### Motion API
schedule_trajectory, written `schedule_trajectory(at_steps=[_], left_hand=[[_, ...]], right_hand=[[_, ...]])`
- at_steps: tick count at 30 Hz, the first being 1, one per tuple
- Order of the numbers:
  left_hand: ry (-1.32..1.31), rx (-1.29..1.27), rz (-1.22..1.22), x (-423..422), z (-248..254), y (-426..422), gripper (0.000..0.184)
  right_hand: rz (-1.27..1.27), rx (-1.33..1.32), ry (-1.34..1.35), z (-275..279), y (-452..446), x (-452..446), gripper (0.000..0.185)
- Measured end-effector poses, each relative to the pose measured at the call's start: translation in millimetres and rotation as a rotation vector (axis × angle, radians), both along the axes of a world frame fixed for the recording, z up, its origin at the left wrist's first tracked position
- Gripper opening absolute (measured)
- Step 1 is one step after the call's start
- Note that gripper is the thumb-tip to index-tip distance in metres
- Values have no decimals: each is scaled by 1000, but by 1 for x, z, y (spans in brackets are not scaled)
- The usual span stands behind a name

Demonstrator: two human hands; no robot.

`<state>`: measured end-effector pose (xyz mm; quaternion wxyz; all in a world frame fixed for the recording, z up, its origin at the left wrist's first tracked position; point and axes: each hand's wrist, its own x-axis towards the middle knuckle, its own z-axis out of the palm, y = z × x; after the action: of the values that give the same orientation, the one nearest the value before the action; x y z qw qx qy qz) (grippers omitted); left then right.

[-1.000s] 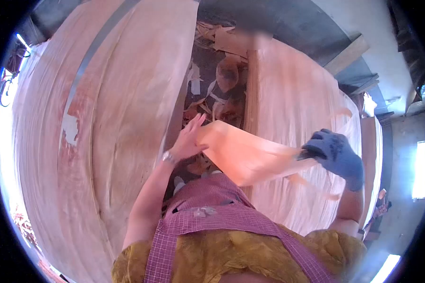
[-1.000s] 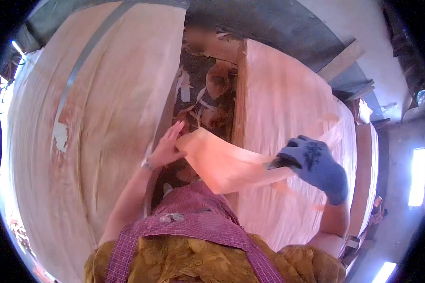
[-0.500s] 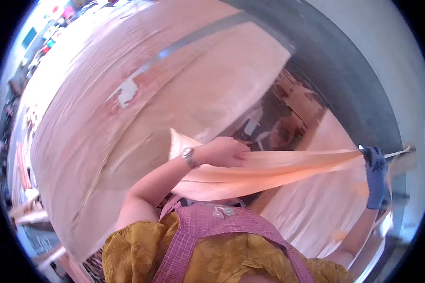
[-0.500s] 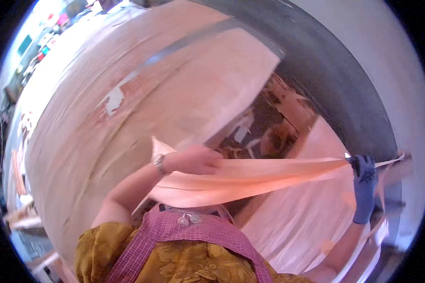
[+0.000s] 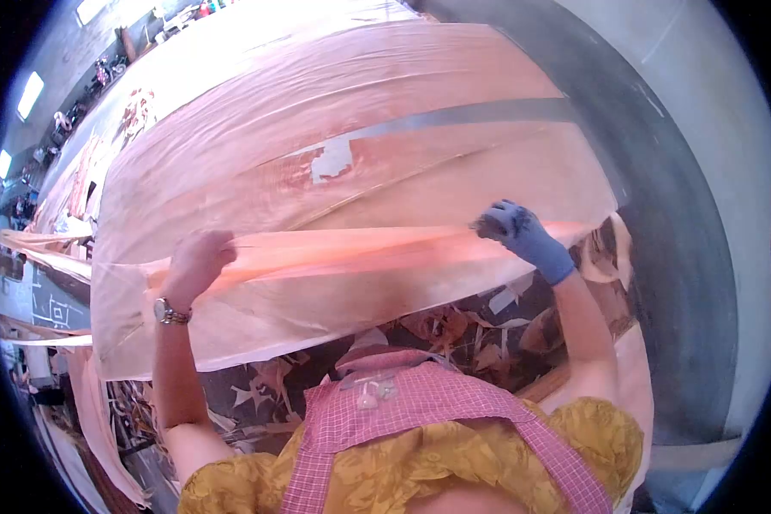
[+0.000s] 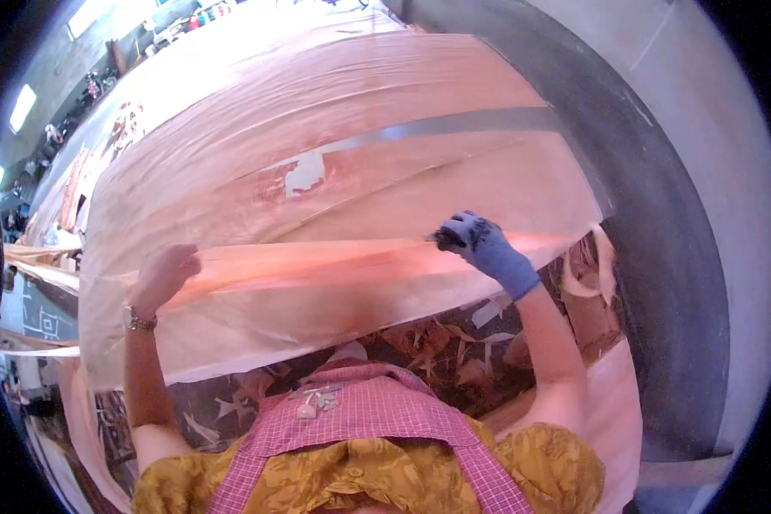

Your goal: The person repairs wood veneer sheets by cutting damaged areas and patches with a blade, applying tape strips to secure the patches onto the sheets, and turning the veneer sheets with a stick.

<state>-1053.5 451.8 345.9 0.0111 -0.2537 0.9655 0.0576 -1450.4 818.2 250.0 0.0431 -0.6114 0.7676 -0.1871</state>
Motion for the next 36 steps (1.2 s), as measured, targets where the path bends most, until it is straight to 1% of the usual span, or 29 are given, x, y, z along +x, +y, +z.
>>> schedule_trajectory(at_steps=[2,5,6,8,9,11,12,15,16,18,19,20,21,23,24,26,29,31,35,36], left_hand=[[-22,-15,53,18,-5,-33,22],[-81,142,200,27,-16,-74,24],[-163,141,235,23,-15,-86,25],[-20,99,155,26,-36,-111,17],[53,83,110,27,-49,-125,14],[22,210,179,29,-69,-153,15],[7,272,221,29,-79,-167,16],[5,333,286,27,-102,-190,18],[17,353,257,31,-116,-203,17],[24,328,290,42,-136,-223,17],[28,315,313,42,-141,-226,17],[-55,327,352,42,-142,-231,16],[-84,345,373,44,-147,-236,16],[-151,381,403,48,-157,-248,16],[-217,355,435,47,-157,-251,16],[-337,299,498,39,-158,-263,17],[-339,144,439,51,-182,-294,20],[-345,91,461,59,-200,-318,20],[-346,45,564,55,-239,-366,16],[-388,-1,582,43,-239,-369,15]], right_hand=[[44,35,26,-5,-51,-3,21],[29,112,63,-30,-103,-9,20],[17,147,83,-40,-120,-13,20],[-14,216,98,-77,-145,-28,21],[-30,220,94,-81,-155,-32,22],[-60,236,85,-88,-164,-35,23],[-70,215,70,-106,-167,-46,26],[-94,246,-40,-131,-165,-62,27],[-89,291,-73,-144,-162,-72,27],[-72,375,-129,-165,-160,-93,27],[-106,427,-222,-168,-163,-99,27],[-137,476,-311,-168,-166,-106,27],[-167,520,-400,-168,-174,-112,26],[-111,309,-259,-175,-186,-116,26],[-87,201,-184,-174,-194,-116,26],[-84,204,-161,-171,-221,-124,26],[-60,179,-108,-171,-265,-130,27],[-72,210,-40,-165,-292,-127,28],[-81,248,36,-181,-342,-133,28],[-71,254,51,-181,-353,-135,27]])
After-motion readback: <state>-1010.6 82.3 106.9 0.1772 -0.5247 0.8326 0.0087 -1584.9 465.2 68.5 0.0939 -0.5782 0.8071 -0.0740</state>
